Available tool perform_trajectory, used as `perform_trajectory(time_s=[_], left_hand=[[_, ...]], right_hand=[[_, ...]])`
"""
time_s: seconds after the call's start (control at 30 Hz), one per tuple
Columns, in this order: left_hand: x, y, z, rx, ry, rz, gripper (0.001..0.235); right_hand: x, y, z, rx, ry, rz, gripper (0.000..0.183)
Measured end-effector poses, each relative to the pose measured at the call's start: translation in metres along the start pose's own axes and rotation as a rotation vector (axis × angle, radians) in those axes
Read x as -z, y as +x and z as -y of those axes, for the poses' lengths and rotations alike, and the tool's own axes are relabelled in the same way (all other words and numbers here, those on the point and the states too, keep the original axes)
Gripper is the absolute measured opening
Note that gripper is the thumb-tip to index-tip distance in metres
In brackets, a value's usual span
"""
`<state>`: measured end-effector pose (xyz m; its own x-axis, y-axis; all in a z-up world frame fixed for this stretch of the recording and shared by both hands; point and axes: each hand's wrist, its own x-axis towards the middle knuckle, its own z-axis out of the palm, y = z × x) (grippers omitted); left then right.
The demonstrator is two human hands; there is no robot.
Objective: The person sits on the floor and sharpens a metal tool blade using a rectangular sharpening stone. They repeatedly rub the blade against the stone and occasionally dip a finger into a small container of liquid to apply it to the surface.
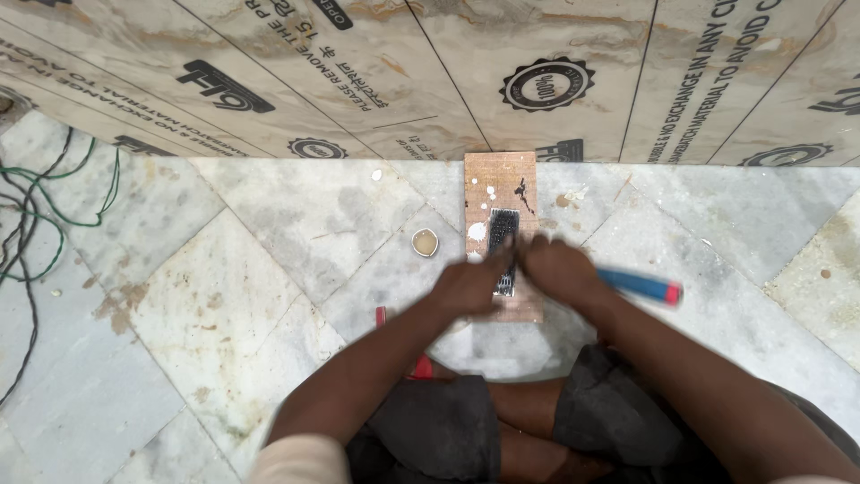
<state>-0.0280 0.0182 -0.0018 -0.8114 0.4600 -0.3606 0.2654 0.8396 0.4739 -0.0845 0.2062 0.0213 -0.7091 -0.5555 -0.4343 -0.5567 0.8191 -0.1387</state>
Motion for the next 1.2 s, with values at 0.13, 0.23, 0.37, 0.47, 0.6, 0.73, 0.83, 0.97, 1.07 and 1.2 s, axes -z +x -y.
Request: perform_trajectory(time_s=[0.13, 0.23, 0.37, 0.47, 0.6, 0.73, 0.83, 0.97, 1.07, 1.2], left_hand=[[0.066, 0.037, -0.018, -0.003, 0.001, -0.292, 0.084], [0.071, 0.004, -0.037, -0.062, -0.177, -0.604, 0.076], [0.058, -0.032, -0.063, 0.199, -0.859, -0.576, 0.060], [0.038, -0.037, -0.082, 0.086, -1.168, -0.623, 0.048], [0.017, -0.045, -0.099, -0.056, -1.296, -0.705, 0.036], [0.022, -0.051, -0.103, -0.118, -1.460, -0.720, 0.022], [0.031, -0.057, -0.105, -0.125, -1.698, -0.683, 0.014], [0.035, -0.054, -0.097, -0.041, -1.836, -0.606, 0.012], [0.028, -0.043, -0.085, -0.169, -1.550, -0.769, 0.008], [0.023, -0.030, -0.071, -0.063, -1.617, -0.698, 0.016]], right_hand=[[0.052, 0.031, -0.034, -0.145, 0.047, -0.228, 0.038], [0.071, 0.002, -0.056, -0.194, 0.383, -0.379, 0.042], [0.081, -0.054, -0.058, -0.208, 1.316, -0.221, 0.048], [0.070, -0.086, -0.041, -0.070, 1.667, -0.147, 0.053], [0.051, -0.095, -0.023, 0.036, 1.829, -0.009, 0.054], [0.041, -0.092, -0.017, 0.249, 1.917, 0.145, 0.058], [0.040, -0.089, -0.010, 0.102, 1.836, 0.129, 0.060], [0.037, -0.082, -0.012, 0.125, 1.800, 0.115, 0.057], [0.031, -0.076, -0.019, 0.142, 1.689, 0.024, 0.057], [0.028, -0.069, -0.031, 0.234, 1.494, -0.089, 0.049]])
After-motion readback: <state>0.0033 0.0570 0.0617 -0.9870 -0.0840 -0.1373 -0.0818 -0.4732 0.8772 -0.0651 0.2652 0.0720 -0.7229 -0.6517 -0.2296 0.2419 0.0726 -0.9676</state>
